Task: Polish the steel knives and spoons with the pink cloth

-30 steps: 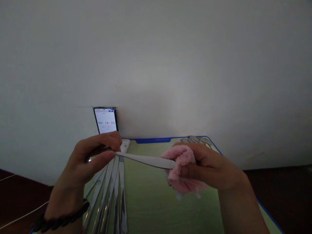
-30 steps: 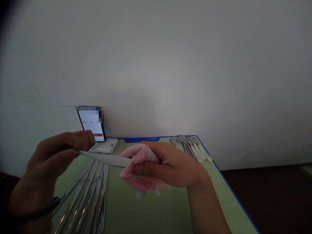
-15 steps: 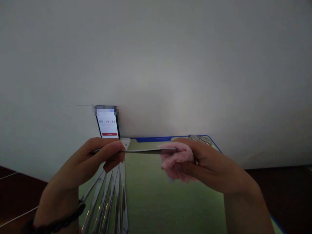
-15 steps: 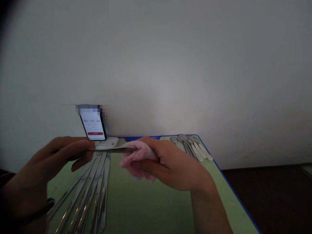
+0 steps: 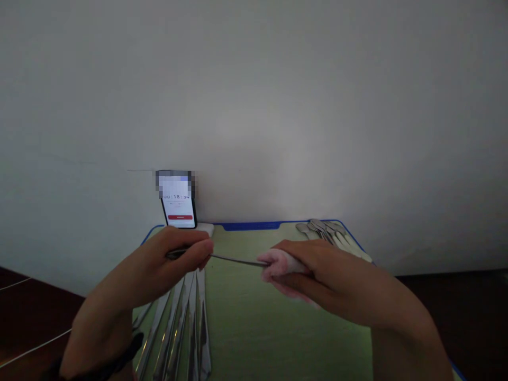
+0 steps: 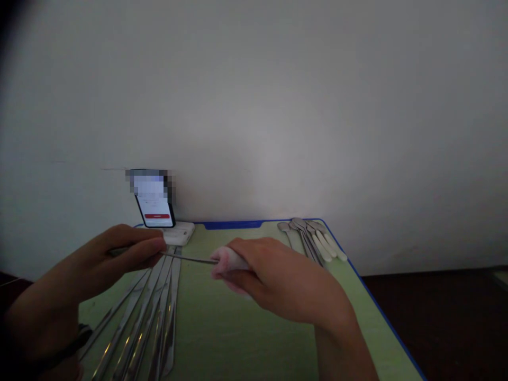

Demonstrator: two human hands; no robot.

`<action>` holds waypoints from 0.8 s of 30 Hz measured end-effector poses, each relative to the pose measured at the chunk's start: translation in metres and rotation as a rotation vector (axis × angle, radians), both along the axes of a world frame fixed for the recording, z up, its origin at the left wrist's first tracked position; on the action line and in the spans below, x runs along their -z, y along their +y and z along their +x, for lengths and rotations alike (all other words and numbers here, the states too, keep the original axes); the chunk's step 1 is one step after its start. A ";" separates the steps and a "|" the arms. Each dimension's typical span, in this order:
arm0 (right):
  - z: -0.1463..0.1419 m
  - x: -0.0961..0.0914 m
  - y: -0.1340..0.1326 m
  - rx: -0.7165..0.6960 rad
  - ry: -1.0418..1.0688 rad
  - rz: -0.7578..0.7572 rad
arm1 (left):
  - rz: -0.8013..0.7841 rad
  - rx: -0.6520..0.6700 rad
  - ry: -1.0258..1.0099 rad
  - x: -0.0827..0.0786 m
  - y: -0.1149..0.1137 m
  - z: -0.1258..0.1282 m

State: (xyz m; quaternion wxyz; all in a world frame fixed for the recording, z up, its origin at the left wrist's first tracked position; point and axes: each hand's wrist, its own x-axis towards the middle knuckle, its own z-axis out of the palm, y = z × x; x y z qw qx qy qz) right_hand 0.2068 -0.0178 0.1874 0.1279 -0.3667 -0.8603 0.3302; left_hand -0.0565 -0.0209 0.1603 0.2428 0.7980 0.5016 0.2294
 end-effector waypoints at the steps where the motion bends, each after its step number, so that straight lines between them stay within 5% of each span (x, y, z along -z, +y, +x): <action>1: -0.001 0.001 0.000 0.000 -0.040 0.009 | -0.047 0.044 0.018 -0.003 0.000 0.005; 14: -0.023 0.014 -0.004 -0.022 -0.213 -0.009 | -0.003 0.162 0.192 -0.003 -0.002 0.048; 24: -0.002 0.004 0.008 -0.133 -0.092 -0.100 | 0.005 0.131 0.071 -0.003 0.001 0.026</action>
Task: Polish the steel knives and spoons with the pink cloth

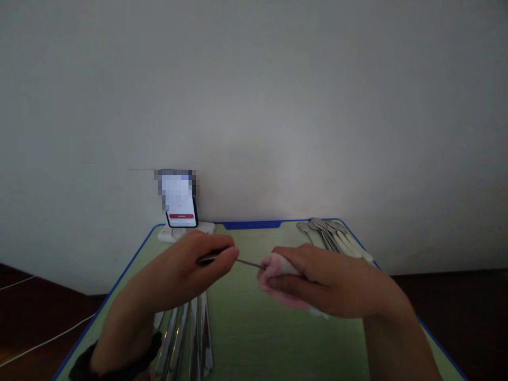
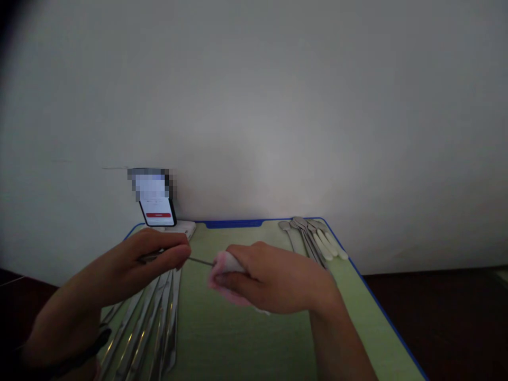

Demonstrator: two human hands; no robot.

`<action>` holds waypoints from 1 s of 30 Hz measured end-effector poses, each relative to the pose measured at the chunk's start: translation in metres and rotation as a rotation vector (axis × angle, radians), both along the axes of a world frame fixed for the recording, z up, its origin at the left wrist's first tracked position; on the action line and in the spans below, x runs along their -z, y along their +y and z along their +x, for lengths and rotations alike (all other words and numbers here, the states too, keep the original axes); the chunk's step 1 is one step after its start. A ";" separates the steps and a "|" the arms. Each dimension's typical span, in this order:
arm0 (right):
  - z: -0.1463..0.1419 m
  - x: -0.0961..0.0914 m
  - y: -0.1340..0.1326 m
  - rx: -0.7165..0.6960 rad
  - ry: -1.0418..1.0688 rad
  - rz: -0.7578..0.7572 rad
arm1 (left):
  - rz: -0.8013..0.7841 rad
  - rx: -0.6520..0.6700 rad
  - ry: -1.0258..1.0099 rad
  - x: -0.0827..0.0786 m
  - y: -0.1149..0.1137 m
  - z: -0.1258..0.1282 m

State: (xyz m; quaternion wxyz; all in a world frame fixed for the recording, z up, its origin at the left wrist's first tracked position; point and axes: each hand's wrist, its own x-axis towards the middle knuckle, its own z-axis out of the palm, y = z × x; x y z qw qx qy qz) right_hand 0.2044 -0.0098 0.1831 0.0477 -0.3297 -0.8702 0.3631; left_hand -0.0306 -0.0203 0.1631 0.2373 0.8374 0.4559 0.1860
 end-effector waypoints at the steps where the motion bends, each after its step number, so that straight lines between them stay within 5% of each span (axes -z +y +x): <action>1: 0.003 -0.001 0.001 0.002 0.022 -0.003 | 0.022 -0.009 -0.021 0.000 -0.001 -0.002; 11: -0.005 0.004 0.002 -0.009 0.065 -0.028 | 0.169 0.019 -0.104 -0.005 -0.003 0.007; 16: -0.015 0.005 0.002 -0.024 0.030 -0.046 | 0.144 0.086 -0.055 -0.005 -0.003 0.015; 24: 0.005 0.000 0.006 0.003 0.025 -0.097 | 0.104 -0.004 -0.108 -0.004 0.000 0.000; 30: -0.004 0.003 0.009 -0.065 -0.090 -0.130 | 0.097 0.092 -0.051 -0.001 -0.001 0.022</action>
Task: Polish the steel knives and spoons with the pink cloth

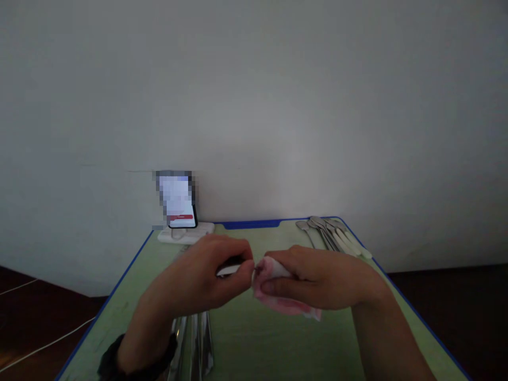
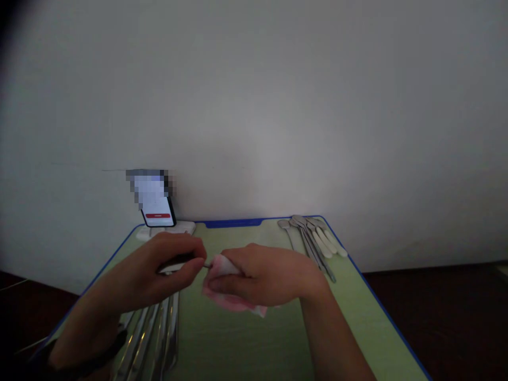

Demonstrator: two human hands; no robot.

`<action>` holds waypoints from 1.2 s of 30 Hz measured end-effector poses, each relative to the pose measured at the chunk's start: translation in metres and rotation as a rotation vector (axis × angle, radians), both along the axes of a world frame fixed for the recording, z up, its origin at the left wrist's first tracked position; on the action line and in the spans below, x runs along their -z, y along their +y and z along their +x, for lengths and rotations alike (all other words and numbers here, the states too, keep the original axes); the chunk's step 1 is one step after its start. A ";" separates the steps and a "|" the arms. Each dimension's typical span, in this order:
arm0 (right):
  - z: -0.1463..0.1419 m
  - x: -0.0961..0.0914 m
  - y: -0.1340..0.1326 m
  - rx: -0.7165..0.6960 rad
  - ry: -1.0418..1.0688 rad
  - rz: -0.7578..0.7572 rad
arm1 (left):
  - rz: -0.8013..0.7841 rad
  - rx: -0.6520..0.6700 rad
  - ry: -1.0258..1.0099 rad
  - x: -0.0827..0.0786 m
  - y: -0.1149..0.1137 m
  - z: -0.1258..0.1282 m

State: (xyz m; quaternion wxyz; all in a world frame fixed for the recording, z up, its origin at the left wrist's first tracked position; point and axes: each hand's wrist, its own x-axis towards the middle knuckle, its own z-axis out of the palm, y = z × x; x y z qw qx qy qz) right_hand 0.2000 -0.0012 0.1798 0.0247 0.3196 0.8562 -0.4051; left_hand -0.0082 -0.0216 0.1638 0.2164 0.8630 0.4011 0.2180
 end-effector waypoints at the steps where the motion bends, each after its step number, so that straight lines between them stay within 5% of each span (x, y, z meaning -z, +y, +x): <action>1: -0.001 0.000 0.000 -0.006 -0.013 -0.003 | -0.010 0.021 0.013 0.001 0.000 0.004; 22: 0.015 0.000 0.000 0.144 0.080 0.105 | -0.209 -0.160 0.145 0.010 0.007 -0.017; 30: 0.008 0.001 0.000 0.073 -0.017 0.107 | -0.223 -0.004 0.031 0.004 0.001 0.007; 36: 0.009 0.000 0.000 0.066 0.014 0.106 | -0.234 -0.008 0.019 0.002 -0.001 0.007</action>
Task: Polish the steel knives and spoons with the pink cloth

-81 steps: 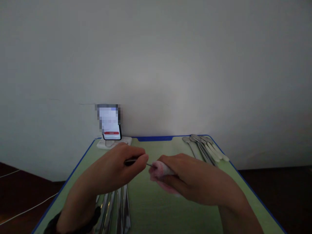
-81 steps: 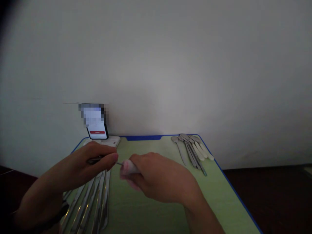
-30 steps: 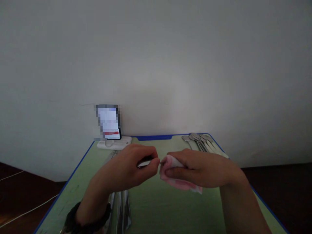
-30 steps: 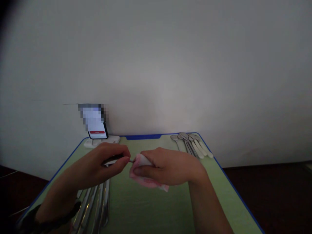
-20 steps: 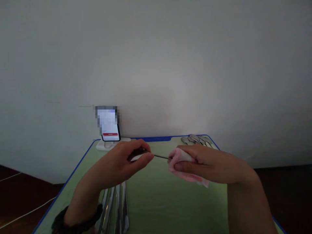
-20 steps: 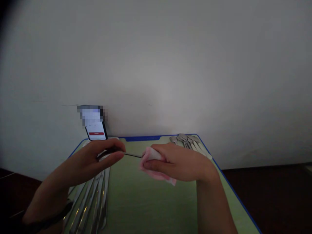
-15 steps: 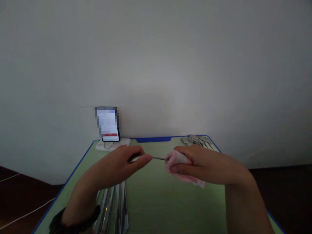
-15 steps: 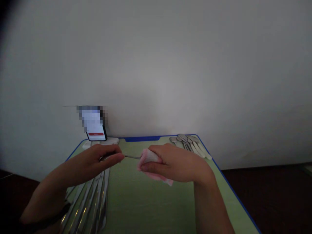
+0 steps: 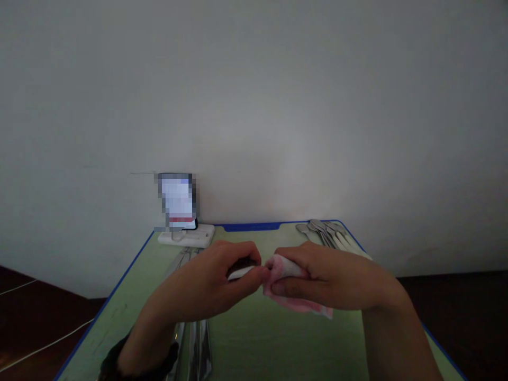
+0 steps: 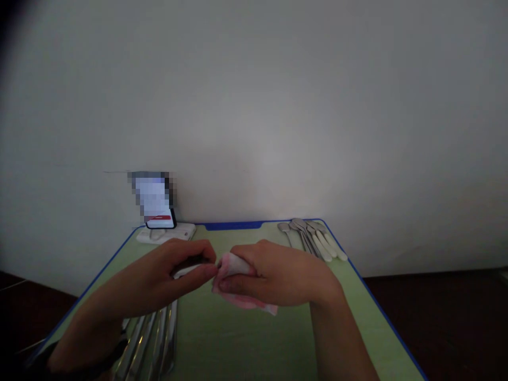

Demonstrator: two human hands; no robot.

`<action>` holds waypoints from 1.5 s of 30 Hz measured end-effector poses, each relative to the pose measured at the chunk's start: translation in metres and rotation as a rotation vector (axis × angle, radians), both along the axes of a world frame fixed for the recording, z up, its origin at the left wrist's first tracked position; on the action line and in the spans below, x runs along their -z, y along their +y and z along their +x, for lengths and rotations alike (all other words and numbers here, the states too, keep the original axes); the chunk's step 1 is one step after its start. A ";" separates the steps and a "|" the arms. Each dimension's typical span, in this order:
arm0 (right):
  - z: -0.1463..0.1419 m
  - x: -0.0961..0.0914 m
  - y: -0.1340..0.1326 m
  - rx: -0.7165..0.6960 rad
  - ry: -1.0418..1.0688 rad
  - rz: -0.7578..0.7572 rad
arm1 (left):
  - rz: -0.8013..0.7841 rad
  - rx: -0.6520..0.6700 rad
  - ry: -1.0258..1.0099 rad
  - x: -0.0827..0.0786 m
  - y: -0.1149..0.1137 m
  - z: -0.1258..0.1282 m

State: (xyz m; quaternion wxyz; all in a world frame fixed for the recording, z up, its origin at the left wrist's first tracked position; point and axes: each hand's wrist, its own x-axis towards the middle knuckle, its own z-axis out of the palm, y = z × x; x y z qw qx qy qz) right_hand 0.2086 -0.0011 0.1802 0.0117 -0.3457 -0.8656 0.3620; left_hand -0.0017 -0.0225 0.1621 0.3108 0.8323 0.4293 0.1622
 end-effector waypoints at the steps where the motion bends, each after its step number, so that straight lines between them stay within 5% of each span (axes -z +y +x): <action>1: 0.001 0.000 0.000 0.000 0.007 -0.006 | -0.002 0.000 -0.002 0.000 0.000 -0.001; 11: 0.018 -0.004 -0.003 0.119 0.128 0.010 | 0.153 -0.132 -0.122 0.002 -0.005 -0.032; 15: 0.015 -0.004 -0.005 0.091 0.142 -0.001 | 0.191 -0.155 -0.147 0.001 -0.006 -0.025; 24: -0.003 -0.001 -0.002 -0.006 0.077 0.086 | 0.177 -0.040 -0.077 -0.002 -0.004 0.003; 36: 0.008 0.000 -0.001 0.076 0.096 0.066 | 0.214 -0.091 -0.073 0.005 0.005 -0.036; 45: 0.002 0.001 -0.001 0.056 0.145 0.068 | 0.307 -0.075 -0.112 0.002 0.005 -0.038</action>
